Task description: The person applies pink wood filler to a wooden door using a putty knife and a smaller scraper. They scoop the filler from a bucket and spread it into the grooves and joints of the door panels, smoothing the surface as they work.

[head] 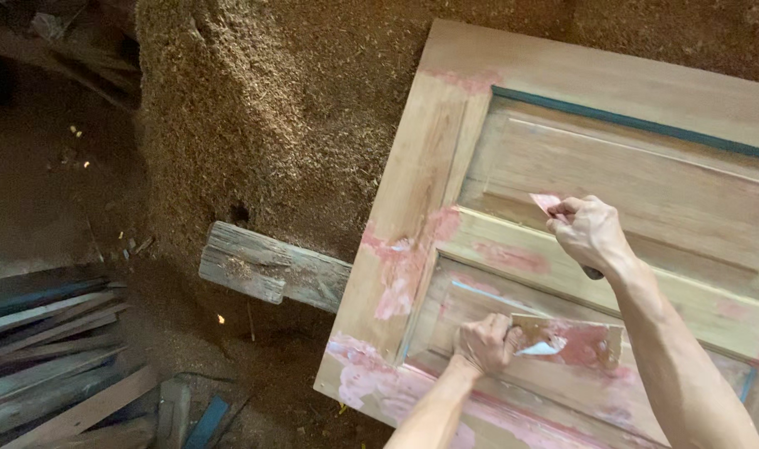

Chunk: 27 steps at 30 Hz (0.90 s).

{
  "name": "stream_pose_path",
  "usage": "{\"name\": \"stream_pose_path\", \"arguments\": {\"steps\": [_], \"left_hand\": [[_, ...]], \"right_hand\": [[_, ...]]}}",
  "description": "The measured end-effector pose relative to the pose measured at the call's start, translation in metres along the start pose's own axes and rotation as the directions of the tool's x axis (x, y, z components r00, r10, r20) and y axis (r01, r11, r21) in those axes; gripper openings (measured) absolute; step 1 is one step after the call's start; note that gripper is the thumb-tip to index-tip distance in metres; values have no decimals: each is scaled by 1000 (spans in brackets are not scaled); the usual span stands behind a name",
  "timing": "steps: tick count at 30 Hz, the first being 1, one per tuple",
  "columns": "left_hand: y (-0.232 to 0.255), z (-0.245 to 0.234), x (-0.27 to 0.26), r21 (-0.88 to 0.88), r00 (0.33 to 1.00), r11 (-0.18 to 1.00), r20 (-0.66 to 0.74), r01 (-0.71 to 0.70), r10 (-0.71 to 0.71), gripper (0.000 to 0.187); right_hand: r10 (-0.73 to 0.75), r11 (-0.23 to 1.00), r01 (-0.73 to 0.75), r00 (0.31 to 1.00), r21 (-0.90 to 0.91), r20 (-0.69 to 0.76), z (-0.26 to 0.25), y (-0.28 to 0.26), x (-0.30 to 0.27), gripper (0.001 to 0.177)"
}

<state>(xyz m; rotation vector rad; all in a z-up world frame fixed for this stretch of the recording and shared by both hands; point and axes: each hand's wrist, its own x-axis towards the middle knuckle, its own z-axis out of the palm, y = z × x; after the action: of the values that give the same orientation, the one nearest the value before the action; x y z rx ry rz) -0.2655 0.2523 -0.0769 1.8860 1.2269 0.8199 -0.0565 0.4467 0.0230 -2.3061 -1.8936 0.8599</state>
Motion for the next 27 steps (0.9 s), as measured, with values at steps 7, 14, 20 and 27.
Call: {"name": "stream_pose_path", "arguments": {"steps": [7, 14, 20, 27], "left_hand": [[-6, 9, -5, -15, 998, 999, 42, 38, -37, 29], [-11, 11, -6, -59, 997, 997, 66, 49, -45, 30], [-18, 14, -10, -117, 995, 992, 91, 37, -26, 27], [-31, 40, -23, -80, 999, 997, 47, -7, 11, 27]], "right_hand": [[-243, 959, 275, 923, 71, -297, 28, -54, 69, 32], [-286, 935, 350, 845, 63, -452, 57, -139, 182, 17], [-111, 993, 96, 961, -71, -252, 71, -159, 212, 18], [-77, 996, 84, 961, 15, -265, 77, -155, 239, 10]]}}
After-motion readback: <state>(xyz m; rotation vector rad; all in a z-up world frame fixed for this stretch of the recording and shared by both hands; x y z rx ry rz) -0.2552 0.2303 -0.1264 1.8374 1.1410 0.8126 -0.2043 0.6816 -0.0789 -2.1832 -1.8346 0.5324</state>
